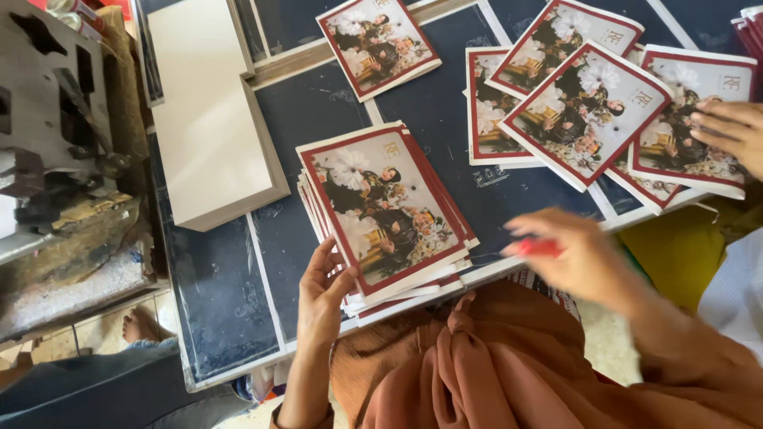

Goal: The person inserts a white cover sheet into a stack of printed pages, closes the booklet, and smooths the cover with a red tool. They repeat this process for multiple booklets, stacking the finished items on the table.

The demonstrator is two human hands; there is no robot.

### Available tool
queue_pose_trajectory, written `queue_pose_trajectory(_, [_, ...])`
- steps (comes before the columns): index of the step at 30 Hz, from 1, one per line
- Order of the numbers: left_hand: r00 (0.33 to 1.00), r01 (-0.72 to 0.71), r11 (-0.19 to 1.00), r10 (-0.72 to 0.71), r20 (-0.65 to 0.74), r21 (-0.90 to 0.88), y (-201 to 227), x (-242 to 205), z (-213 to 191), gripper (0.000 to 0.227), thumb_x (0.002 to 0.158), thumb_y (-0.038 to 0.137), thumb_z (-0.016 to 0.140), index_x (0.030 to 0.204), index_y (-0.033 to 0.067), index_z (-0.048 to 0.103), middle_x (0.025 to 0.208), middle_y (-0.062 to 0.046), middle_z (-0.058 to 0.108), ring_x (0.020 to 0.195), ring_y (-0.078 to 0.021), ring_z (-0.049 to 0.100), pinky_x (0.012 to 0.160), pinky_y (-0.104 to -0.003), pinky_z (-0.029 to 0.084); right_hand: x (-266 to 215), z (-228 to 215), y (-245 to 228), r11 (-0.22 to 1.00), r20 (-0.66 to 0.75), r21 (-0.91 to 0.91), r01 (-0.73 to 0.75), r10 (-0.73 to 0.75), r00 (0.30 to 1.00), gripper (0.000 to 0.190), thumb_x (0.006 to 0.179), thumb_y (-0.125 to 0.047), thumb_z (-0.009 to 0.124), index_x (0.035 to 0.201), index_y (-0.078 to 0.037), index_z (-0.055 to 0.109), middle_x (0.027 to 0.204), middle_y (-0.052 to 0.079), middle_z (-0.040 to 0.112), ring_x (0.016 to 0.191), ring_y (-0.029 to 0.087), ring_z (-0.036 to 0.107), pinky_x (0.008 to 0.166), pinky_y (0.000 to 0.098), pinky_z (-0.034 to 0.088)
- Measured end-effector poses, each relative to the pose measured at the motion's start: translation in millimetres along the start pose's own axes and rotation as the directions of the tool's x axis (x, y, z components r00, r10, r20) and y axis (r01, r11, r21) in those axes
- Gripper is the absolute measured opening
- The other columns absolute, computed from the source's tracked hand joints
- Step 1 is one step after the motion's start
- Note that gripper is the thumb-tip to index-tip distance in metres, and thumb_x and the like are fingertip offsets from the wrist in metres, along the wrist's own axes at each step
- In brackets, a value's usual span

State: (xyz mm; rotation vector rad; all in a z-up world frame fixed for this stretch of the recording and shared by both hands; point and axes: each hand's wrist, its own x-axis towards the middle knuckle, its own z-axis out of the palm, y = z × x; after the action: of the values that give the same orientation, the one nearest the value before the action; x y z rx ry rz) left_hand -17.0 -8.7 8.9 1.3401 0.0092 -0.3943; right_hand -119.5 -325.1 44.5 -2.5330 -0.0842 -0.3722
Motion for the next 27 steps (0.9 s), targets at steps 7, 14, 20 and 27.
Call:
queue_pose_trajectory(7, [0.987, -0.154, 0.972, 0.161, 0.028, -0.176, 18.1, -27.2, 51.9, 0.06, 0.081, 0.0, 0.063, 0.135, -0.0018, 0.037, 0.096, -0.016, 0.059, 0.077, -0.0225, 0.065, 0.06, -0.036, 0.06, 32.9, 79.0, -79.8, 0.807, -0.023, 0.517, 0.285, -0.319, 0.947, 0.031, 0.067, -0.023, 0.081, 0.091, -0.012, 0.065, 0.086, 0.005, 0.059, 0.059, 0.018, 0.062, 0.052, 0.0301, 0.053])
queue_pose_trajectory(14, [0.985, -0.133, 0.957, 0.157, 0.074, -0.256, 10.0, -30.4, 47.8, 0.055, 0.084, 0.002, 0.054, 0.136, -0.0032, 0.037, 0.102, -0.017, 0.056, 0.085, -0.0239, 0.062, 0.067, -0.042, 0.06, 57.4, 69.4, -68.0, 0.644, 0.24, 0.765, 0.009, -0.298, 0.924, 0.02, 0.072, -0.025, 0.078, 0.085, -0.012, 0.072, 0.08, 0.002, 0.066, 0.072, 0.017, 0.062, 0.071, 0.0306, 0.044])
queue_pose_trajectory(20, [0.975, -0.175, 0.963, 0.199, 0.1, -0.205, -1.3, -21.3, 40.8, 0.075, 0.063, -0.018, 0.048, 0.136, -0.0069, 0.033, 0.097, -0.017, 0.053, 0.077, -0.0237, 0.062, 0.066, -0.036, 0.06, 58.4, 63.8, -70.5, 0.573, 0.255, 0.817, -0.069, -0.251, 0.934, 0.011, 0.079, -0.006, 0.068, 0.089, -0.002, 0.07, 0.081, 0.01, 0.067, 0.074, 0.021, 0.06, 0.07, 0.0344, 0.043])
queue_pose_trajectory(27, [0.98, -0.152, 0.972, 0.172, 0.099, -0.178, 4.3, -17.7, 39.9, 0.067, 0.069, 0.0, 0.064, 0.132, -0.0055, 0.041, 0.092, -0.02, 0.055, 0.081, -0.0296, 0.063, 0.068, -0.04, 0.058, 61.9, 61.8, -79.9, 0.655, 0.092, 0.753, 0.068, -0.207, 0.974, 0.013, 0.072, -0.002, 0.069, 0.084, -0.005, 0.071, 0.087, 0.011, 0.07, 0.055, 0.017, 0.057, 0.048, 0.0268, 0.044])
